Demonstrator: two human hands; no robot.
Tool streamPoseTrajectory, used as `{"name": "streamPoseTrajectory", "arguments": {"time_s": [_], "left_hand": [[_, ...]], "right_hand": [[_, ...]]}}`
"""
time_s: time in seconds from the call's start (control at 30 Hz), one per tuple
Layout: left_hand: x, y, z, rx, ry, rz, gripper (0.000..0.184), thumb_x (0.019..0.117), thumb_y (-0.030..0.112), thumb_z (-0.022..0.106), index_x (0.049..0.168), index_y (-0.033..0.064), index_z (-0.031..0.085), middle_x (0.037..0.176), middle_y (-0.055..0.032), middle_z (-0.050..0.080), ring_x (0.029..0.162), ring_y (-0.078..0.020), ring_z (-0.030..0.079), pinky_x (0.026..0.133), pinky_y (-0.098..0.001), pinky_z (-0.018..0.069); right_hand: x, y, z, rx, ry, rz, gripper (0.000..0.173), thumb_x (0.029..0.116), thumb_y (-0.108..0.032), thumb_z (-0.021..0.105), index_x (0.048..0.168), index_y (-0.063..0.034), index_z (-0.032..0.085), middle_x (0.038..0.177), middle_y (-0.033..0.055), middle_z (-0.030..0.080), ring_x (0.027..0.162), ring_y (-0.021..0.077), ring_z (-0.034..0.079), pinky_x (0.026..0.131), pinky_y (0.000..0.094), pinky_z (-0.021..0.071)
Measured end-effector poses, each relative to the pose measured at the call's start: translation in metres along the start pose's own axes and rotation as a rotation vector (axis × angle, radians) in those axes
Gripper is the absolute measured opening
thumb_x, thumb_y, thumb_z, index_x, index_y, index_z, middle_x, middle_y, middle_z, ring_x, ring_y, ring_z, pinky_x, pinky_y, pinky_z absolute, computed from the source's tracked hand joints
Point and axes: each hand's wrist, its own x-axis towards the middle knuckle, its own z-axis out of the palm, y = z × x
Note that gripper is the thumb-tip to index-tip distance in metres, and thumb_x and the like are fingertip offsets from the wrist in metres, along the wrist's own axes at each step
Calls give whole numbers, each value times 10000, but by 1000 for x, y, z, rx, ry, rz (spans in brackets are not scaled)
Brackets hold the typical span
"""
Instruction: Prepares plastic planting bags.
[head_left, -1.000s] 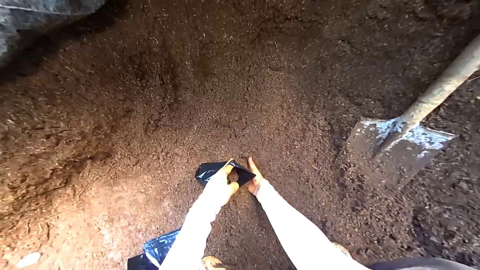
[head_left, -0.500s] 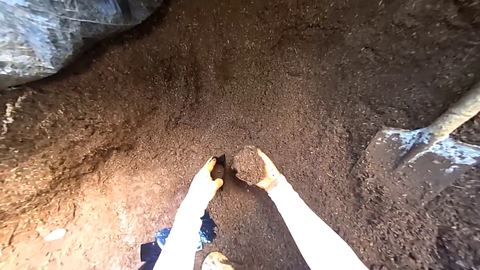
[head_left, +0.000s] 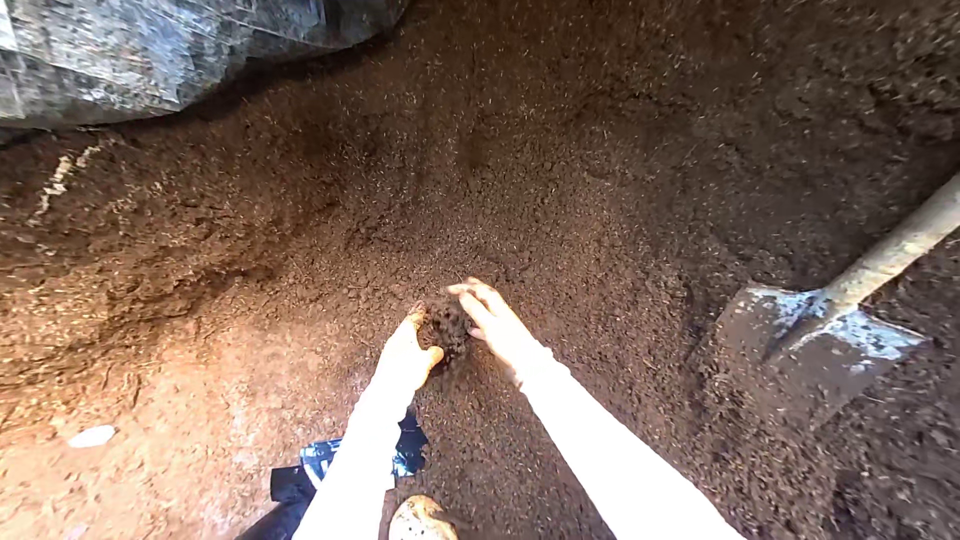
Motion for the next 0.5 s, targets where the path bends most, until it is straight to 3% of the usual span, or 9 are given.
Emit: {"name": "streamPoseTrajectory", "arguments": {"time_s": [0.07,0.13,0.17,0.23,0.3,0.33,0.37,0.43,0.5], "left_hand": [[1,-6,-2,-9,-9,42,838,903,66,722,1622,101,293,1627,-147,386,1471,-267,428,1207,-457,351],[0,-8,-4,-14,-26,51,844,908,52,715,1627,102,276,1636,-138,374,1476,-258,422,1208,-451,346],[0,-9,-5,-21,-31,51,839,908,48,715,1625,105,284,1637,-127,376,1476,-249,420,1207,-446,346],[3,-10,-5,-16,-30,51,818,901,53,720,1612,112,319,1621,-136,398,1462,-264,438,1190,-464,368],[8,-13,-4,18,-45,57,774,911,65,708,1600,144,365,1630,-159,375,1444,-312,460,1154,-515,412],[9,-15,-2,37,-60,47,755,926,73,698,1601,178,376,1630,-167,372,1400,-334,507,1108,-537,457],[9,-15,-1,58,-71,28,737,944,85,684,1603,206,375,1610,-178,397,1305,-351,586,1033,-549,513],[11,-18,-6,91,-85,-10,713,972,110,636,1614,230,352,1536,-205,478,1115,-367,675,929,-560,549],[10,-23,-10,146,-91,-20,659,1006,142,591,1614,237,356,1487,-209,529,1081,-362,679,926,-564,532]], "right_hand": [[-15,24,-24,-48,72,39,429,1093,-318,430,1473,-141,519,1542,139,466,1294,289,595,975,487,571],[-46,72,-50,-2,113,327,499,1126,-381,347,1472,-39,457,1324,171,635,1068,277,700,882,442,590],[-67,104,-62,14,88,545,604,1117,-476,304,1432,9,481,1232,212,671,1021,319,706,882,462,582],[-110,179,-77,101,-107,985,915,1033,-703,204,1404,81,494,1259,303,646,1130,430,657,988,537,523],[-136,241,-71,323,-235,1220,1120,938,-835,110,1489,99,388,1413,329,553,1285,453,580,1091,548,465],[-138,256,-61,473,-163,1245,1154,910,-863,116,1531,87,322,1487,324,485,1353,434,524,1134,522,429],[-130,257,-51,649,24,1232,1116,910,-869,208,1580,23,247,1551,303,415,1400,412,486,1148,496,427],[-101,245,-30,890,341,1080,970,943,-801,363,1627,-141,172,1634,250,287,1459,420,402,1136,573,431],[-85,235,-14,988,430,899,860,976,-772,301,1636,-240,154,1672,180,235,1496,398,334,1122,645,395]]}}
